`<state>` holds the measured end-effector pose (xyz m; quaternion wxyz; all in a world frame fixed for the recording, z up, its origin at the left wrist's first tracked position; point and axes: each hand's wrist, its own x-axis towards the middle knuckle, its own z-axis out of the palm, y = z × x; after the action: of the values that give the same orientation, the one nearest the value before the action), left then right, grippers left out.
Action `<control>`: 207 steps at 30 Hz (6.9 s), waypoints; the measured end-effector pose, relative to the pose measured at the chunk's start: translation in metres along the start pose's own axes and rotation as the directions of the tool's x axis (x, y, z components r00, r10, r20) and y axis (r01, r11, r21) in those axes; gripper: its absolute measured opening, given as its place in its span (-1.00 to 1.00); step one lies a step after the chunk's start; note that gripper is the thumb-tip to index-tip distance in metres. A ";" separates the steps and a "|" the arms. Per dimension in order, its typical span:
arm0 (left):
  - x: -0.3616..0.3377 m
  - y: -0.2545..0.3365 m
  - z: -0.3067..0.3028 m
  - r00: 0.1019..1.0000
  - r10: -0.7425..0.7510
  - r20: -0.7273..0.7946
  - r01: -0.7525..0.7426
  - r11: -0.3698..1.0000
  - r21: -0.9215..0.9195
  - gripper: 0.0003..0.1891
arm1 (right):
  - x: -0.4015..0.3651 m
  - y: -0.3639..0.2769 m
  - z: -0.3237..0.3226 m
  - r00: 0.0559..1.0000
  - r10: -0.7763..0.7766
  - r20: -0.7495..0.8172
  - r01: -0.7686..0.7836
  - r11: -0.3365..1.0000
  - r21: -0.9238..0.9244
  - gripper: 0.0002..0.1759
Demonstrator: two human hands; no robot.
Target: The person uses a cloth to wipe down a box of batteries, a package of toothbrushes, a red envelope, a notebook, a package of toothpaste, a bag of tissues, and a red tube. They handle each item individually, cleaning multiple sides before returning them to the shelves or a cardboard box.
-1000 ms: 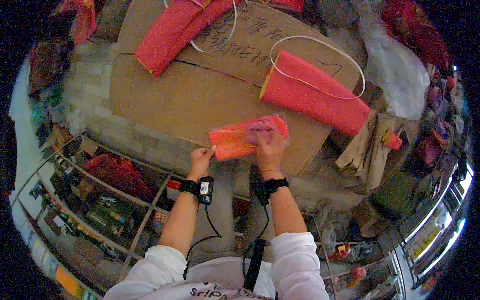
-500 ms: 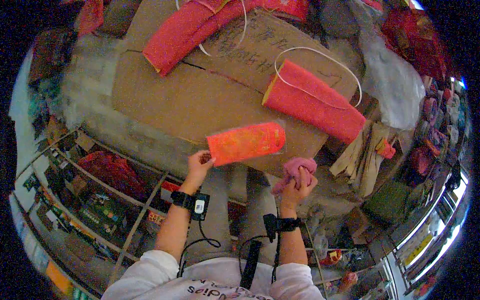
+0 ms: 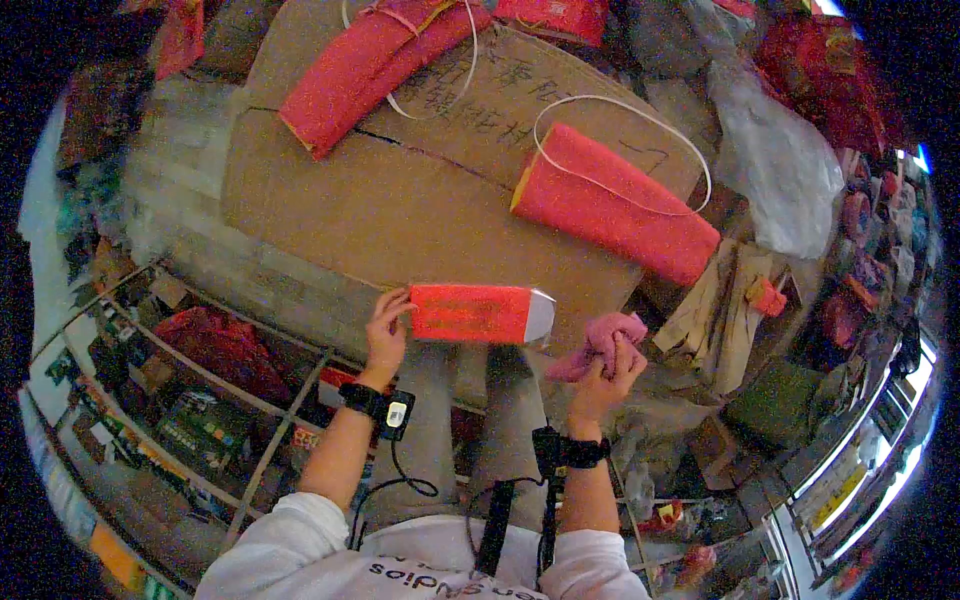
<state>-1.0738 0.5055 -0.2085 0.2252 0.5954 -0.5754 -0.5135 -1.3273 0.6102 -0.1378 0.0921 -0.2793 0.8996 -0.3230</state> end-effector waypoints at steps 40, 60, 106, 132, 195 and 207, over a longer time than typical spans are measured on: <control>0.002 0.001 0.024 0.917 -0.383 0.113 0.351 0.908 0.229 -0.78 | -0.043 -0.048 0.136 0.599 -0.633 0.490 0.727 0.686 -0.002 -0.65; 0.003 -0.005 0.026 0.844 -0.504 0.184 0.512 0.859 0.000 -0.70 | -0.030 -0.020 0.055 0.988 -0.155 0.002 0.155 0.988 -0.001 -0.55; 0.007 -0.004 0.025 0.812 -0.525 0.254 0.548 0.836 -0.024 -0.73 | -0.023 0.002 0.100 0.959 -0.114 0.261 0.095 0.992 0.087 -0.73; 0.009 -0.002 0.023 0.802 -0.529 0.277 0.561 0.827 -0.043 -0.72 | 0.027 0.016 0.077 0.843 -0.431 0.321 0.523 0.796 -0.304 -0.67; -0.417 0.002 -0.046 0.253 -0.699 -0.669 -0.925 -0.377 0.045 -0.86 | -0.062 -0.058 0.147 -0.316 -0.602 0.734 0.035 0.765 0.643 -0.51; -0.529 -0.029 -0.100 0.135 -0.709 -0.692 -0.890 -0.393 0.229 -0.73 | -0.222 -0.125 0.081 -0.503 -0.136 0.854 0.130 0.964 0.230 -0.74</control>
<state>-0.8732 0.9646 -0.0095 0.9736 -0.0380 0.2088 -0.0842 -1.0604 0.6125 -0.1241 0.7739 -0.5356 0.3317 0.0643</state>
